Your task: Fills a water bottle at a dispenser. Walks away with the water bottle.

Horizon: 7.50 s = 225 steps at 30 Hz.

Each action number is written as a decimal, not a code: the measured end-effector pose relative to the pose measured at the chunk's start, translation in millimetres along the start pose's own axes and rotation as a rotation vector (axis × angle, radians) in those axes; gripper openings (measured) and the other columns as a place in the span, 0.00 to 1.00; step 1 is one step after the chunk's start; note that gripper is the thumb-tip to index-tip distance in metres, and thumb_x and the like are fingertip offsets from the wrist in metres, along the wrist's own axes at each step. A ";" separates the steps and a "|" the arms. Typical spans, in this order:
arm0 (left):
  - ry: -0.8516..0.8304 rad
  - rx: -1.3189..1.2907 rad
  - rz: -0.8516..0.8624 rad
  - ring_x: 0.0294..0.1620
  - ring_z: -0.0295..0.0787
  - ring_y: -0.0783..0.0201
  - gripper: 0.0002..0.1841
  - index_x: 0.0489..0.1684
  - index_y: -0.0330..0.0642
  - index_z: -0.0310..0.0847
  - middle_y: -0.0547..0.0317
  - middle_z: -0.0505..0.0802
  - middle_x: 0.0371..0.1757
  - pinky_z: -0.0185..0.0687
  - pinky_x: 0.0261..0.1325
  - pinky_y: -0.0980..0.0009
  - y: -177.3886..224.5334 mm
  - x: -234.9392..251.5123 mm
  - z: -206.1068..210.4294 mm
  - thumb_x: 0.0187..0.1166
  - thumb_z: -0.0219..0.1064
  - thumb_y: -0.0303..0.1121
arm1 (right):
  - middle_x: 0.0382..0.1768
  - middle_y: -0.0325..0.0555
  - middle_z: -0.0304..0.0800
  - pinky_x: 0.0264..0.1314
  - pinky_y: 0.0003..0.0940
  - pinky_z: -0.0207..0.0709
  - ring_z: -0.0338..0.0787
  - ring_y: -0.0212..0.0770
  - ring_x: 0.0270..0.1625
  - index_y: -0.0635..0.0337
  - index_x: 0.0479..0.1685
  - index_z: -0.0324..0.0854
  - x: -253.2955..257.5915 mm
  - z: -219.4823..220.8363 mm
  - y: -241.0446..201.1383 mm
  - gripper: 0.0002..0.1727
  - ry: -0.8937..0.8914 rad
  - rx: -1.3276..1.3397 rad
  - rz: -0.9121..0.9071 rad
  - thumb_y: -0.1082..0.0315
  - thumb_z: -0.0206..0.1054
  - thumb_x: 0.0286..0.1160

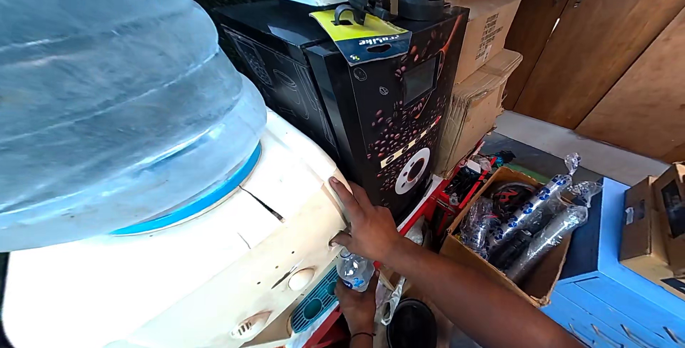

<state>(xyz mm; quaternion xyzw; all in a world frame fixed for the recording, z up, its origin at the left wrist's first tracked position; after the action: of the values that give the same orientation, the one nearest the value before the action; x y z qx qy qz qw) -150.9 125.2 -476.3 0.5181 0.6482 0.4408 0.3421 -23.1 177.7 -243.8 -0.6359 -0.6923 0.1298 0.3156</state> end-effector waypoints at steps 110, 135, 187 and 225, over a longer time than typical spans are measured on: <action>-0.001 0.013 -0.006 0.77 0.75 0.36 0.62 0.85 0.25 0.57 0.24 0.76 0.75 0.69 0.82 0.46 -1.9 -0.3 1.7 0.46 0.93 0.42 | 0.92 0.45 0.55 0.35 0.50 0.88 0.91 0.44 0.33 0.24 0.97 0.41 -0.9 -0.7 0.3 0.65 -0.017 0.002 0.030 0.50 0.85 0.58; -0.005 0.029 0.004 0.76 0.75 0.37 0.61 0.84 0.25 0.58 0.25 0.77 0.74 0.70 0.82 0.46 -1.5 -0.5 0.9 0.47 0.93 0.43 | 0.91 0.45 0.56 0.35 0.50 0.88 0.91 0.45 0.34 0.25 0.97 0.41 -1.1 0.7 1.1 0.65 0.003 0.006 0.019 0.50 0.86 0.57; 0.013 0.015 -0.002 0.77 0.75 0.36 0.61 0.85 0.26 0.58 0.25 0.76 0.76 0.69 0.82 0.46 -0.1 -1.3 1.6 0.46 0.93 0.42 | 0.92 0.44 0.55 0.34 0.49 0.88 0.90 0.44 0.32 0.25 0.97 0.40 -1.3 0.5 0.3 0.65 -0.016 -0.001 0.037 0.51 0.86 0.58; -0.015 0.018 0.023 0.75 0.76 0.36 0.61 0.84 0.24 0.58 0.23 0.77 0.74 0.70 0.81 0.47 -0.4 -0.5 -0.7 0.48 0.93 0.43 | 0.91 0.45 0.57 0.37 0.52 0.89 0.92 0.46 0.36 0.28 0.98 0.41 -3.1 -1.2 -0.9 0.65 -0.014 0.011 0.037 0.51 0.86 0.59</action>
<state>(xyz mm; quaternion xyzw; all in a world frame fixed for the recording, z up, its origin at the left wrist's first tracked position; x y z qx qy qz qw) -151.6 124.6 -476.3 0.5319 0.6435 0.4350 0.3374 -23.2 174.3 -243.2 -0.6459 -0.6819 0.1437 0.3117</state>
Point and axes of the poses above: each hand's wrist, its own x-axis towards the middle knuckle, its own z-axis out of the palm, y = z × x, the point moved 2 cm from there along x, towards the middle knuckle
